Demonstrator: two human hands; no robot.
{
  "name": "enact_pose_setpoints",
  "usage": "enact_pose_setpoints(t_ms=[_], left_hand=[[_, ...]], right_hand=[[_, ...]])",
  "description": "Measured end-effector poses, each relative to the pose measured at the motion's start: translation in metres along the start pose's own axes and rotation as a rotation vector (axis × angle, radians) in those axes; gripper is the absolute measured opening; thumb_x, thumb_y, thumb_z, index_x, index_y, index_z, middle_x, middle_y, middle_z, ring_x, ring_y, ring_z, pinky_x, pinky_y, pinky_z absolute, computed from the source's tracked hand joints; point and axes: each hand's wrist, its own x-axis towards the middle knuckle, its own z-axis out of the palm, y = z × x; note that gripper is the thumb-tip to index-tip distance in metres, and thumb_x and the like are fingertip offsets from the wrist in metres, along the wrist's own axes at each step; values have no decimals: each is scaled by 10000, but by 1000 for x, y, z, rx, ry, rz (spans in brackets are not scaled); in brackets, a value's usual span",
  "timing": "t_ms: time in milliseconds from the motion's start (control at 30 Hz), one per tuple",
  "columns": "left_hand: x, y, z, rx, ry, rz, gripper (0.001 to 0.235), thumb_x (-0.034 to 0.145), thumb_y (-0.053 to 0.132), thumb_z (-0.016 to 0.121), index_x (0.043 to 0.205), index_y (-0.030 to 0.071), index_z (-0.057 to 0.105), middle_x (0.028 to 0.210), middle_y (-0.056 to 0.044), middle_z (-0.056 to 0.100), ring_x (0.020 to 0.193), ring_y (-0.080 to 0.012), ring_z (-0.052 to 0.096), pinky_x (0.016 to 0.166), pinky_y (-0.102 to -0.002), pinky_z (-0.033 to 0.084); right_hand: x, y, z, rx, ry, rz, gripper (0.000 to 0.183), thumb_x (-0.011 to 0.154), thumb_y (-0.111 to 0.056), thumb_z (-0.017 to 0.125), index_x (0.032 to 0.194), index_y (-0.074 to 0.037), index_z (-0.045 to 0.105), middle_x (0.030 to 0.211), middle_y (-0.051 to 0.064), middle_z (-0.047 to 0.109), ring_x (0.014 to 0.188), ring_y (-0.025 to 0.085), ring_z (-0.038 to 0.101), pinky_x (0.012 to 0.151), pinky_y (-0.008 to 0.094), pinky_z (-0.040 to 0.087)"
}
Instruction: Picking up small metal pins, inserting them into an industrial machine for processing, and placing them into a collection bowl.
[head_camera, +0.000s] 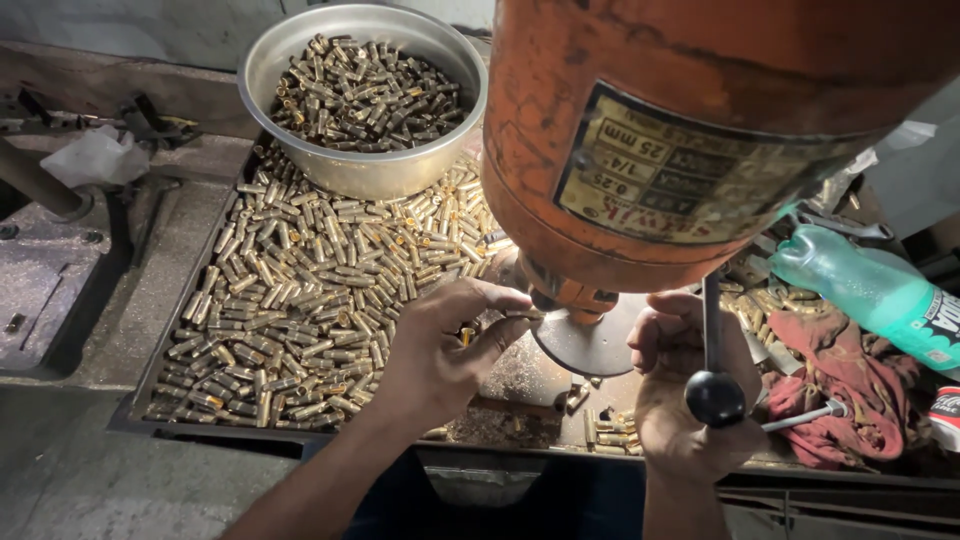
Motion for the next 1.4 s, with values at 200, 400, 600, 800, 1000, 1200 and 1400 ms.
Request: enact_pose_setpoints(t_ms=[200,400,600,800,1000,1200,1400], left_hand=[[23,-2,-31,-82,65,-329,220,870,194,761,1075,117,784,967,-54,786,822,-124,756,685,-257,641],[153,-27,-110,-425,662,-192,257,854,173,782,1043,12,719,747,-21,563,591,-131,458,503,-345,322],[219,-86,-163,-627,564,-277,396,820,216,775,1168,37,719,981,30,763,877,-68,672,725,-283,474],[196,-48,-150,142,225,-255,388,999,285,590,1351,185,719,1138,-153,747,946,-338,704,814,-480,504],[233,-96,-123,1055,-568,-168,440,1042,384,475,1467,283,535,1700,17,226,1524,-330,264,1245,-523,235],[301,-201,-154,1305,-886,38,533,1057,328,178,1551,312,377,1748,131,27,1596,-237,44,1284,-541,-44],[310,-206,-168,1219,-512,-196,635,1076,455,232,1666,274,82,1697,1,39,1579,-253,76,1284,-530,-24]], right_hand=[[-2,5,-5,76,-14,-33,1170,863,-924,523,1235,185,549,897,180,589,778,216,554,707,299,422],[-1,-1,0,64,-2,-64,1018,971,-800,505,1214,187,572,871,179,608,772,214,567,714,289,422],[-2,11,-15,136,-34,-19,1043,948,-805,519,1238,196,563,923,201,622,832,221,579,771,322,443],[0,-7,4,61,31,-1,945,974,-709,554,1250,195,562,912,212,609,817,239,571,782,327,426],[-4,10,-11,123,-8,-2,913,972,-683,584,1229,193,575,922,212,623,819,236,575,776,324,430],[-3,23,-21,206,-62,-27,1037,903,-802,613,1266,169,618,962,189,651,835,223,613,745,306,459],[-1,20,-20,93,68,112,1223,713,-950,625,1250,148,591,975,207,632,833,252,593,678,325,449]])
